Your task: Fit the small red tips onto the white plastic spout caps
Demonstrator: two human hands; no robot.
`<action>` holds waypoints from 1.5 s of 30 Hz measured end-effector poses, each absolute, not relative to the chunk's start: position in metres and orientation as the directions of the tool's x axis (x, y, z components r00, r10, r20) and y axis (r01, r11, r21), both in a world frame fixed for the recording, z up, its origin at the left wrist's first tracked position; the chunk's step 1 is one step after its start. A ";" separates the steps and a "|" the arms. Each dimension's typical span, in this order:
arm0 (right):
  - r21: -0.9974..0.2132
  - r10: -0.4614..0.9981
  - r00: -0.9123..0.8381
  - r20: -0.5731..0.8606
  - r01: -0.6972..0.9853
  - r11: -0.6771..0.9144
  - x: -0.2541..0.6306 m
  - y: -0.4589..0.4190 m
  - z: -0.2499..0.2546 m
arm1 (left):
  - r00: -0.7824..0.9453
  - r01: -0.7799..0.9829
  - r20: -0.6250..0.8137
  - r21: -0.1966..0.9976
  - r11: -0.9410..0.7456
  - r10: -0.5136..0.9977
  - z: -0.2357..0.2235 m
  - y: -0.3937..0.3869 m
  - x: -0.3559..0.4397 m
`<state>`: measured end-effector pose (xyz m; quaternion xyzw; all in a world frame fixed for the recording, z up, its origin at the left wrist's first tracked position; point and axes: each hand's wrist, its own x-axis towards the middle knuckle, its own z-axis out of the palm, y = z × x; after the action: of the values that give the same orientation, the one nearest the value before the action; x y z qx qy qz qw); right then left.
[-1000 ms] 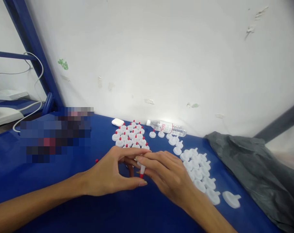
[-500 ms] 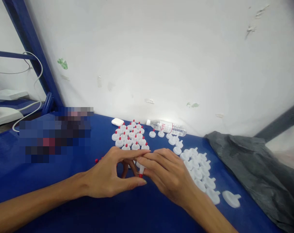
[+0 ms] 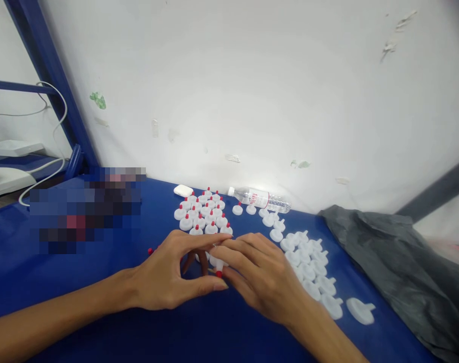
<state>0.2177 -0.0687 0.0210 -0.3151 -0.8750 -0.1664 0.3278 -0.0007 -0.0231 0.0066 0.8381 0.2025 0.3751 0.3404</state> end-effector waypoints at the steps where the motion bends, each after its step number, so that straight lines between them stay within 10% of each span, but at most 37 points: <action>1: 0.089 0.446 -0.594 0.670 0.660 0.746 0.218 -0.069 0.022 | 0.642 0.083 0.494 0.716 -0.693 0.587 0.005 -0.023 -0.002; 10: -0.034 0.554 -0.314 0.771 0.849 0.528 0.248 -0.055 0.032 | 0.493 0.108 0.696 0.546 -0.831 0.522 0.002 -0.010 -0.012; 18: -0.090 0.807 -0.265 0.528 0.927 0.363 0.279 -0.029 0.002 | 0.617 0.188 0.743 0.179 -0.966 0.258 -0.004 -0.007 -0.013; 27: -0.231 0.908 -0.212 0.362 0.923 0.308 0.267 -0.038 0.017 | 0.623 0.190 0.759 0.086 -0.978 0.188 0.008 -0.013 -0.008; 45: 0.023 0.904 -0.276 0.327 0.958 0.284 0.286 -0.011 0.004 | 0.596 0.232 0.778 0.067 -0.970 0.196 0.008 -0.009 -0.010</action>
<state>0.2864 -0.0113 0.0042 -0.5883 -0.7914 -0.1080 0.1261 -0.0096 -0.0093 0.0077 0.8932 0.1199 0.4329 -0.0208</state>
